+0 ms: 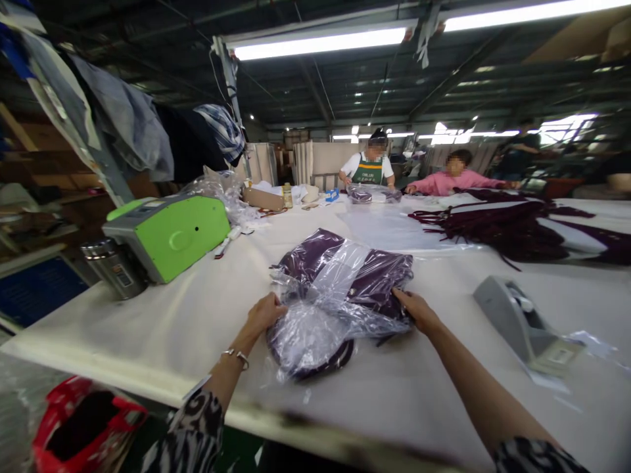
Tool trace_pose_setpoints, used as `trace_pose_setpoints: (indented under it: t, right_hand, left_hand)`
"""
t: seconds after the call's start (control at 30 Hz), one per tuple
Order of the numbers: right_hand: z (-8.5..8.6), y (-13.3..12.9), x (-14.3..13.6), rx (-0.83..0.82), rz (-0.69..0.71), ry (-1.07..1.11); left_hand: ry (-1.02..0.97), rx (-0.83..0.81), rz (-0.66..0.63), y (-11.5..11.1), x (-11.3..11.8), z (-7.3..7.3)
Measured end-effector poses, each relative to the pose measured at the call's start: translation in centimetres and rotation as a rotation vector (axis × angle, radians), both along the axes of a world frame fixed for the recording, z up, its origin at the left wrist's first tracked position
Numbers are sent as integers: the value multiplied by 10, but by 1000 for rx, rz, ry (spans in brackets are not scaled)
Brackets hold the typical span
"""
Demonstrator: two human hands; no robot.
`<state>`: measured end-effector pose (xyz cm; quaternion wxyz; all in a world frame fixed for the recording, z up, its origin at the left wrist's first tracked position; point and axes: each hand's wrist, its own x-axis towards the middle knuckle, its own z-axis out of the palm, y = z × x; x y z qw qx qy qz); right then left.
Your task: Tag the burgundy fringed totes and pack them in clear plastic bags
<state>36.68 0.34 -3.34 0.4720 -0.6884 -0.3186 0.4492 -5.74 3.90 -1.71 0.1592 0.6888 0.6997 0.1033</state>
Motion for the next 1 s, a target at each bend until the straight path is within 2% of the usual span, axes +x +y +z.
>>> trace_pose_setpoints:
  t: [0.13,0.23,0.3,0.43,0.5,0.57,0.6,0.67,0.73,0.77,0.83,0.9,0.97,1.0]
  right_hand:
    - [-2,-4,-13,5,56,132]
    - [-5,-24,-11,1,123,212]
    - [-5,-47,-13,-3,271,317]
    - [5,-109,-32,-52,712,478]
    - [20,-138,-43,-127,910,431]
    - [39,-157,-51,-181,1054,274]
    - [48,-161,-53,-170,1072,166]
    - [62,-159,-57,-20,971,-100]
    - [61,-144,-59,244,757,-424]
    - [55,-135,-59,371,669,-604]
    - [32,-118,-57,525,588,-920]
    - [5,-107,-54,523,636,-1087]
    - [-13,-104,-47,457,708,-1105]
    - [-17,-105,-43,426,740,-1073]
  left_hand:
    - [65,-20,-85,-5,3,1]
    - [118,-27,-116,-10,-8,5]
    - [180,16,-105,-9,-21,13]
    - [353,236,-31,-7,-42,38]
    - [283,322,-53,-14,-37,49]
    - [126,375,-204,-31,-19,52]
    - [62,394,-319,-44,-5,49]
    - [31,403,-581,-74,27,32]
    - [102,381,-801,-103,57,6]
    - [143,376,-858,-114,68,-8]
    - [211,382,-895,-128,82,-32]
    - [240,402,-880,-130,83,-44]
    - [234,408,-885,-128,79,-42]
    - [223,404,-894,-128,76,-37]
